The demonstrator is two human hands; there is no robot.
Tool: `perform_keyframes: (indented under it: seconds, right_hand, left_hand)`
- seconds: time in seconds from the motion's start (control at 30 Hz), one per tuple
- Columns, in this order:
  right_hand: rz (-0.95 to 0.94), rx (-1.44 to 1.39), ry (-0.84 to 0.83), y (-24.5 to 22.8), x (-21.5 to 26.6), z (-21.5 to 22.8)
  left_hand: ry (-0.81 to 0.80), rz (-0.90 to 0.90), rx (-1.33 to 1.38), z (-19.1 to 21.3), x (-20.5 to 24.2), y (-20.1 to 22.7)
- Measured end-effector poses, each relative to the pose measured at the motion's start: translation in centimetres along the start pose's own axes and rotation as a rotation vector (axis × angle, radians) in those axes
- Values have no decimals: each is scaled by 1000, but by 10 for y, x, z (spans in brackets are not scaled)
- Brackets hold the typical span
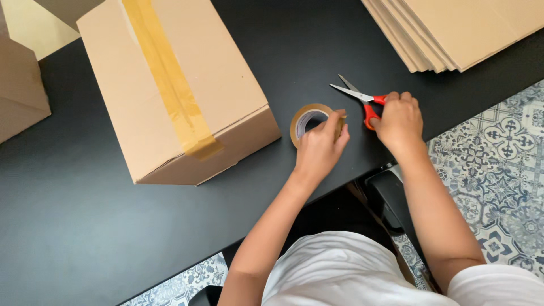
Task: The person folds two cardboard boxes by hand on a table and seals each one with brown adhesive tape, using scissors to cut the tape.
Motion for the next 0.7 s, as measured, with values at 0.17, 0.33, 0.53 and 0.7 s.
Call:
perform_keyframes:
  seconds: [0.17,0.33,0.53,0.7]
  right_hand:
    - [-20,-7,-12,-7,-3,-5]
    - [-21,-33,-2,-24,14,10]
    - [35,-146,68,-44,43,46]
    - [379,-725,340,-81,85,119]
  left_hand:
    - [-143,-76,-177,-30,-6,-12]
    - [-235,-224,-398,-57,-4,-19]
    - [-124,-317,-557,-42,3,-4]
    - [76,-316,-476,17,14,21]
Point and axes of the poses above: each hand's wrist, its own x-axis away from the middle knuckle, its own z-axis out of the back of the hand, y = z × x, the point moved 6 cm from there along -x, towards the middle knuckle, and after that the axes turned 9 degrees about -z, right-handed, at the moved point
